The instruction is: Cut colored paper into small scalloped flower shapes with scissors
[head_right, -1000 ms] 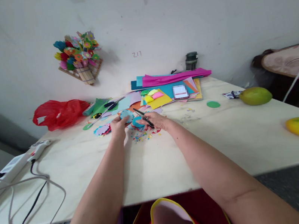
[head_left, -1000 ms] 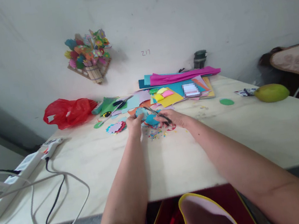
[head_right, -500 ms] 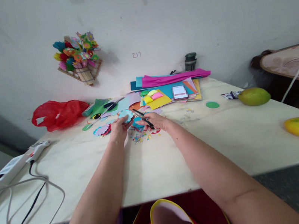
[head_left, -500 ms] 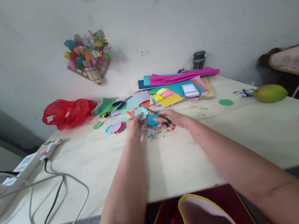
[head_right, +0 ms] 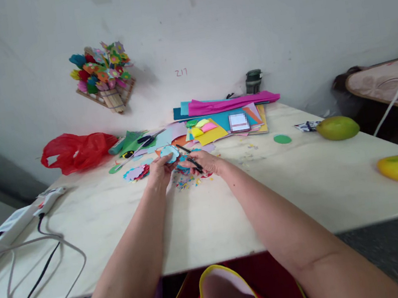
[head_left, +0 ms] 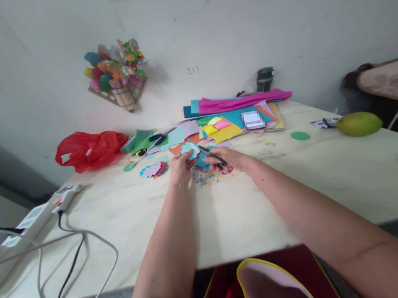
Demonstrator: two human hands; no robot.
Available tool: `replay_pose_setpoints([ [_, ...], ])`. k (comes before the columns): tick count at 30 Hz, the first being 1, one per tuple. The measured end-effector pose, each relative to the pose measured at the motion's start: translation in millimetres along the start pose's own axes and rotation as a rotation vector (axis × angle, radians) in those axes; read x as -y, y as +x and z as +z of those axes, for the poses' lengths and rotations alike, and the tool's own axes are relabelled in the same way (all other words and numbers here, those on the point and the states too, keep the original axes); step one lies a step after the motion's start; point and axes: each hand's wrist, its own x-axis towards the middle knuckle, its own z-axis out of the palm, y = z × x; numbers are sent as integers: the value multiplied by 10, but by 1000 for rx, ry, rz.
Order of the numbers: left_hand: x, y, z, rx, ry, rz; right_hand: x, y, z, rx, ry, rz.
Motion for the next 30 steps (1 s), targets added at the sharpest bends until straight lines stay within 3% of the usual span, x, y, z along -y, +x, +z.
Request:
replay_pose_setpoints([
  [30, 30, 29, -19, 18, -13, 7, -69, 62, -1, 12, -54, -21],
])
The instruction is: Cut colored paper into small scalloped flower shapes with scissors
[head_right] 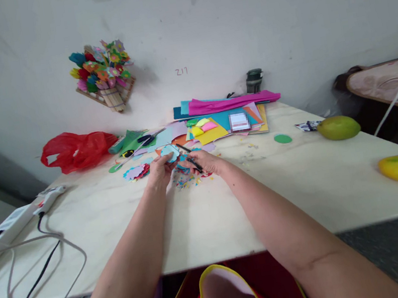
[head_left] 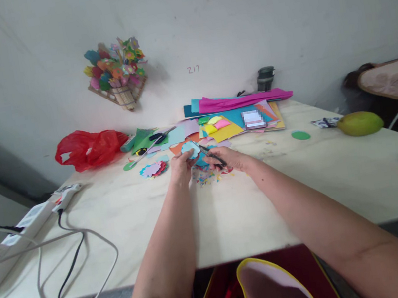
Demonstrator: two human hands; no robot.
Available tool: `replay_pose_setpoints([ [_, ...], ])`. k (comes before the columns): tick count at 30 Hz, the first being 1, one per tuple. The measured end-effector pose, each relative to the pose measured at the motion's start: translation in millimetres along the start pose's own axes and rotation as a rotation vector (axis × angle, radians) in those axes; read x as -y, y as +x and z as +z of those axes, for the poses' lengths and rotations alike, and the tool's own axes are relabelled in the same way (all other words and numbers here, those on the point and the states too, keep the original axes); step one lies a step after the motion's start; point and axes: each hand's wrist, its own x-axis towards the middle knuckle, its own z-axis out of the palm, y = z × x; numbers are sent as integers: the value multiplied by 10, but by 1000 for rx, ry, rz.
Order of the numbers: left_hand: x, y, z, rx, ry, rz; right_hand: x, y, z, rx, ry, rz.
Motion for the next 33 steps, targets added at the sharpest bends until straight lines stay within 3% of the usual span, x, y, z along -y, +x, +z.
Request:
replay_pose_setpoints([
  [33, -62, -14, -15, 1, 26, -47, -7, -22, -22, 75, 52, -20],
])
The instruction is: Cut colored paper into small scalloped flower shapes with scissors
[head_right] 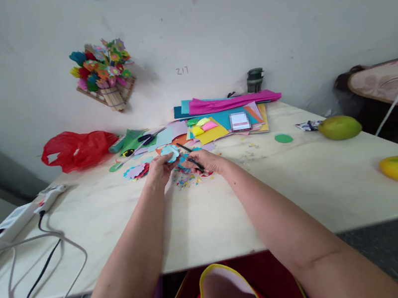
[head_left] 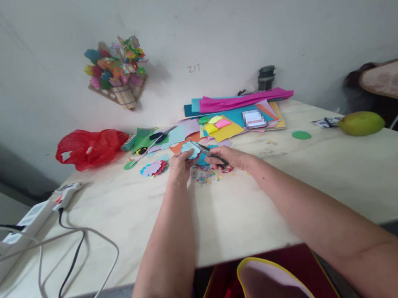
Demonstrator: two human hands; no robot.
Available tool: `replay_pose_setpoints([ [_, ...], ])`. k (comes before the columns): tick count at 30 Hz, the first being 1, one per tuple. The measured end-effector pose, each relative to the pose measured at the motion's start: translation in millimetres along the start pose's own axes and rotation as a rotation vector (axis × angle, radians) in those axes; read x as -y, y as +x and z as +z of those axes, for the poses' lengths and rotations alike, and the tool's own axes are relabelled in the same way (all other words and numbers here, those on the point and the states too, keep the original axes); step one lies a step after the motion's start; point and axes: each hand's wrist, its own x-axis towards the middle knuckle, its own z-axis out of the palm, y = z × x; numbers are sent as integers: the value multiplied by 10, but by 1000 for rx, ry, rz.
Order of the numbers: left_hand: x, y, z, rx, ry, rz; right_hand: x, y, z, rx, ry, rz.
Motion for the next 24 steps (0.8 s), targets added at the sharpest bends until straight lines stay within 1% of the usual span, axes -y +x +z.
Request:
replay_pose_setpoints([
  [12, -60, -47, 5, 13, 44, -20, -53, 42, -15, -15, -19, -7],
  [24, -15, -10, -9, 5, 27, -9, -47, 40, -3, -18, -35, -7],
])
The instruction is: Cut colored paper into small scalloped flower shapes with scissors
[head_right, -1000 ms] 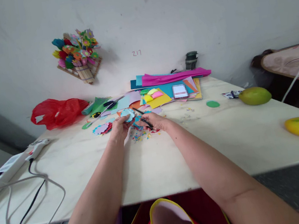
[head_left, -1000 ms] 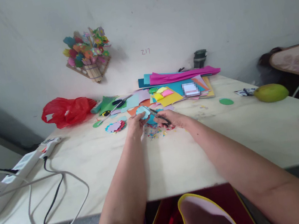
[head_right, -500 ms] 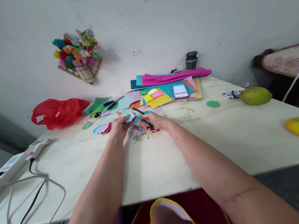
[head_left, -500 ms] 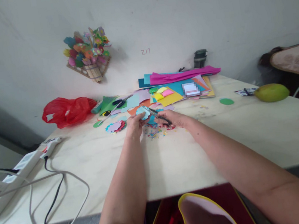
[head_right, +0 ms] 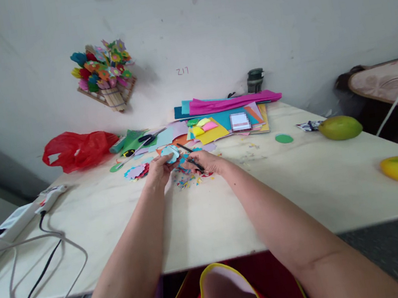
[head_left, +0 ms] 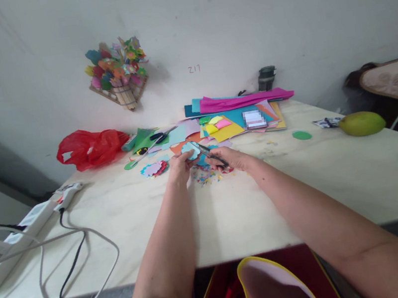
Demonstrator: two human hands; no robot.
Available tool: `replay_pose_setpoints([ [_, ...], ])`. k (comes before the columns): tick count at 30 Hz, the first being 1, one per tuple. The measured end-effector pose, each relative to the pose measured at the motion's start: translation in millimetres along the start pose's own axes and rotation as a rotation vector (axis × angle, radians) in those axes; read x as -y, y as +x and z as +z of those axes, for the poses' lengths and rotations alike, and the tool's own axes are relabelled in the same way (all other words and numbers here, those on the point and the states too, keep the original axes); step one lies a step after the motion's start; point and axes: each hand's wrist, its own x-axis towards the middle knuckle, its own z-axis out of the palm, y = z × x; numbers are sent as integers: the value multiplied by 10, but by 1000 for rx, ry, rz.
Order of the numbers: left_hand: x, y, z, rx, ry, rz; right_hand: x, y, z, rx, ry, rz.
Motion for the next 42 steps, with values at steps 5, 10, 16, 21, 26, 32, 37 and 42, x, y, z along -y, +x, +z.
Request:
replay_pose_setpoints([
  [5, 17, 2, 9, -12, -11, 6, 13, -5, 11, -25, -6, -11],
  [10, 37, 18, 6, -22, -28, 12, 22, -13, 16, -38, 10, -19],
  [16, 32, 15, 19, -32, -35, -5, 5, -1, 20, -29, 20, -16],
  [21, 21, -2, 36, -22, -48, 0, -8, 1, 28, -31, 13, -11],
  [26, 11, -2, 48, -25, -45, -13, -11, 4, 32, -45, 16, -13],
  [32, 17, -3, 45, 0, -53, -6, -3, 7, 49, -61, 27, -19],
  [37, 9, -29, 73, 1, -65, -13, 30, -11, 58, -72, 67, -35],
  [42, -9, -48, 101, -19, -78, -43, 50, -29, 49, -62, 82, -28],
])
